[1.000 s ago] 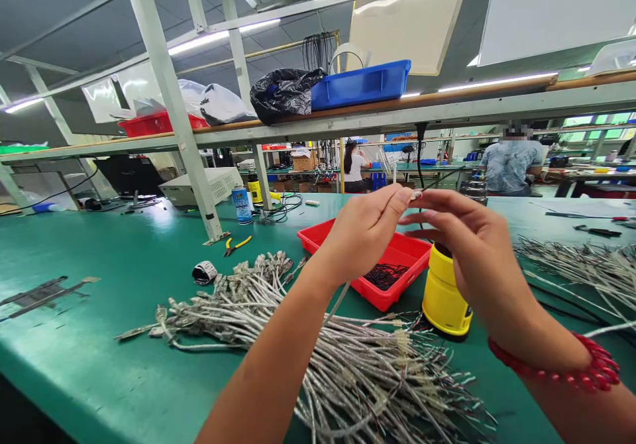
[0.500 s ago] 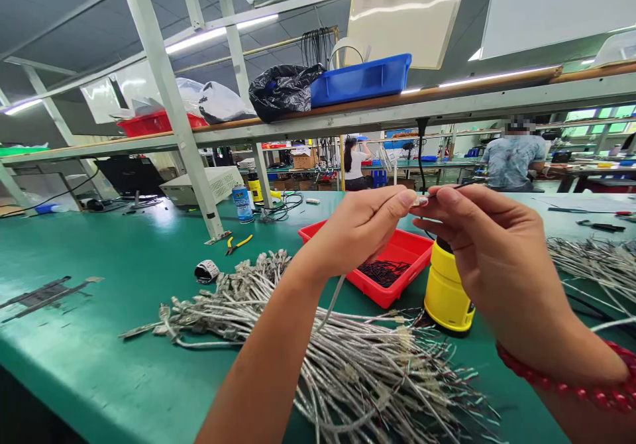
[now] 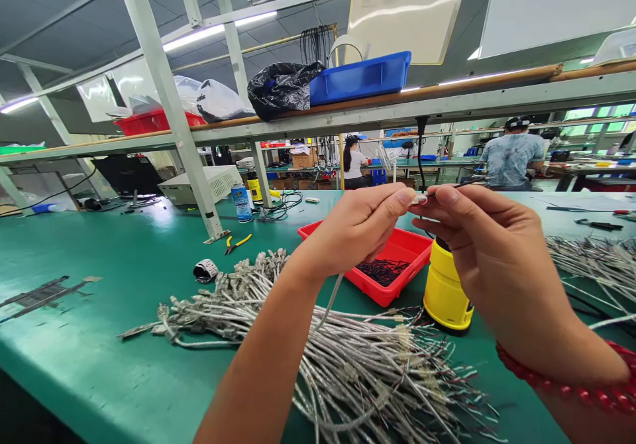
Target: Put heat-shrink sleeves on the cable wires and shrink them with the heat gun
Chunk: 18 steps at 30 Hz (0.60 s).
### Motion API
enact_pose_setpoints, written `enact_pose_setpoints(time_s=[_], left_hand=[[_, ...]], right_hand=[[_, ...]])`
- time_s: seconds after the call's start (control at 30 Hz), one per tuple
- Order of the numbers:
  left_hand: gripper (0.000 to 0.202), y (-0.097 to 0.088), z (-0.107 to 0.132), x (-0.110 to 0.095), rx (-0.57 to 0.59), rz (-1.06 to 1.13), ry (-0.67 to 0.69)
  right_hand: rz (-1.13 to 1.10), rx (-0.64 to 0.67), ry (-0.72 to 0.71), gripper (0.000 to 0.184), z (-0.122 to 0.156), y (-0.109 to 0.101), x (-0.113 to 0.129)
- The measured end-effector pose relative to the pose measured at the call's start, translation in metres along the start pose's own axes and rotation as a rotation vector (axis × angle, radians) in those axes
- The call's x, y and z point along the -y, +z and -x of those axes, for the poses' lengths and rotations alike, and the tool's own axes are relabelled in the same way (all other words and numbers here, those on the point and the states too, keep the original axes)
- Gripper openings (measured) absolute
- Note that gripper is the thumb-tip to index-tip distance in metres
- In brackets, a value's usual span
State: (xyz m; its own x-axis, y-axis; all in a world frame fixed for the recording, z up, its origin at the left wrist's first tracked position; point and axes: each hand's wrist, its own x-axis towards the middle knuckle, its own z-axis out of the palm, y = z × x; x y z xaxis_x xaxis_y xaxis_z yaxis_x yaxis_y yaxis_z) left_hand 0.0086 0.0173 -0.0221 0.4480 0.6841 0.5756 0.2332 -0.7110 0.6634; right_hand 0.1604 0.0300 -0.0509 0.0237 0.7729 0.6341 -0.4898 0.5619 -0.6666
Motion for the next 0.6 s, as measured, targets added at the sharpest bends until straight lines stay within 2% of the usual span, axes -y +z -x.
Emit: enact_pose_setpoints(time_s=[0.13, 0.23, 0.37, 0.5, 0.6], left_hand=[[0.038, -0.001, 0.000, -0.001, 0.000, -0.015, 0.004], [0.037, -0.002, 0.001, -0.003, -0.044, -0.144, 0.014], [0.031, -0.001, 0.000, -0.004, -0.144, -0.444, 0.091], [0.032, 0.004, -0.004, 0.001, -0.277, -0.864, 0.180], [0.030, 0.004, -0.004, 0.001, -0.392, -1.096, 0.217]], right_hand=[[-0.032, -0.025, 0.033, 0.008, -0.002, 0.000, -0.001], [-0.080, -0.040, 0.052, 0.015, -0.005, 0.001, -0.007], [-0.101, 0.085, 0.143, 0.027, 0.004, 0.008, -0.023], [-0.187, 0.231, 0.306, 0.037, 0.022, 0.029, -0.030], [-0.300, 0.173, 0.406, 0.033, 0.019, 0.053, -0.019]])
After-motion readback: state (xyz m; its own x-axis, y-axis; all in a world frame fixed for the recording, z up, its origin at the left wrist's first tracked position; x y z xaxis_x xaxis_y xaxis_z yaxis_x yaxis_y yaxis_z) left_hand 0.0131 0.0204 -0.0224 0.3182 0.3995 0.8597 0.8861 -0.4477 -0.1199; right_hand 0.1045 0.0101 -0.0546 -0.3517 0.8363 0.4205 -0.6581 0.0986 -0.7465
